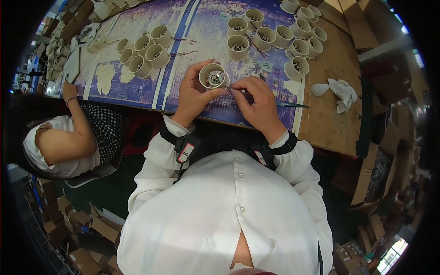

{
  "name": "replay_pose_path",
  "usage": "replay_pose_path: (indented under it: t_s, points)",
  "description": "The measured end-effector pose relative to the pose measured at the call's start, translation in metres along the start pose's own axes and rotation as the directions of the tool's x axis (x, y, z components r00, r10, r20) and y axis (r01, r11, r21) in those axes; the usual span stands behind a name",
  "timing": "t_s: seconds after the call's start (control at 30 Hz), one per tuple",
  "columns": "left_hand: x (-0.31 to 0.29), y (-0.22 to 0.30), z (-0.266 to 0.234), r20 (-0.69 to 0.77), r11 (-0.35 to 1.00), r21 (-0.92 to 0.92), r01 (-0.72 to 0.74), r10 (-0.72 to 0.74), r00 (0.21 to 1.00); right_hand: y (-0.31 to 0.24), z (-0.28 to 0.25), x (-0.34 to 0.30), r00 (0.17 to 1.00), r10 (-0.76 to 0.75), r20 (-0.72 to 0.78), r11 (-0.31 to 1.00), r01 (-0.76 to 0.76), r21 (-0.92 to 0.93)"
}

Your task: Cleaning and inspecting small industrial parts at a factory workstation.

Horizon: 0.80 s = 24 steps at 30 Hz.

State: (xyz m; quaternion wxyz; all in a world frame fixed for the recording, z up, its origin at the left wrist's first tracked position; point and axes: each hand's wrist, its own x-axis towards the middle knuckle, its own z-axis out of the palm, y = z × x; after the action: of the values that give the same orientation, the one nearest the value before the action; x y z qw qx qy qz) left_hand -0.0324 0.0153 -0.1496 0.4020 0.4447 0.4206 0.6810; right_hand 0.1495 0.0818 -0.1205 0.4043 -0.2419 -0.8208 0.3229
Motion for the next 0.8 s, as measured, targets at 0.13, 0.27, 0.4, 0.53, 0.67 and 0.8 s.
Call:
replay_pose_path:
  t_s: [0.13, 0.27, 0.4, 0.53, 0.67, 0.8]
  points:
    - [0.0, -0.001, 0.0, -0.015, 1.0, -0.021, 0.011, -0.011, 1.0, -0.001, 0.001, 0.0, 1.0, -0.018, -0.021, 1.0, 0.017, -0.019]
    - [0.0, -0.001, -0.002, -0.044, 0.997, -0.049, 0.063, -0.065, 0.997, 0.002, 0.002, 0.001, 0.998, -0.064, -0.018, 0.99, 0.061, -0.127]
    - [0.0, 0.001, -0.001, -0.069, 0.987, -0.109, 0.119, -0.127, 0.99, 0.002, 0.001, 0.0, 0.994, -0.103, 0.023, 0.966, 0.106, -0.236]
    - [-0.001, 0.0, 0.001, -0.036, 0.992, -0.045, 0.116, -0.118, 0.992, 0.004, -0.002, -0.001, 0.995, -0.054, 0.083, 0.96, 0.074, -0.271]
    - [-0.001, 0.0, 0.006, -0.04, 0.995, -0.013, 0.103, -0.103, 0.994, 0.011, -0.009, 0.001, 0.993, -0.021, 0.117, 0.969, 0.049, -0.242]
    - [-0.002, -0.003, 0.005, -0.035, 0.997, -0.005, 0.08, -0.08, 0.996, 0.01, -0.013, 0.004, 0.993, -0.077, 0.088, 0.984, 0.09, -0.156]
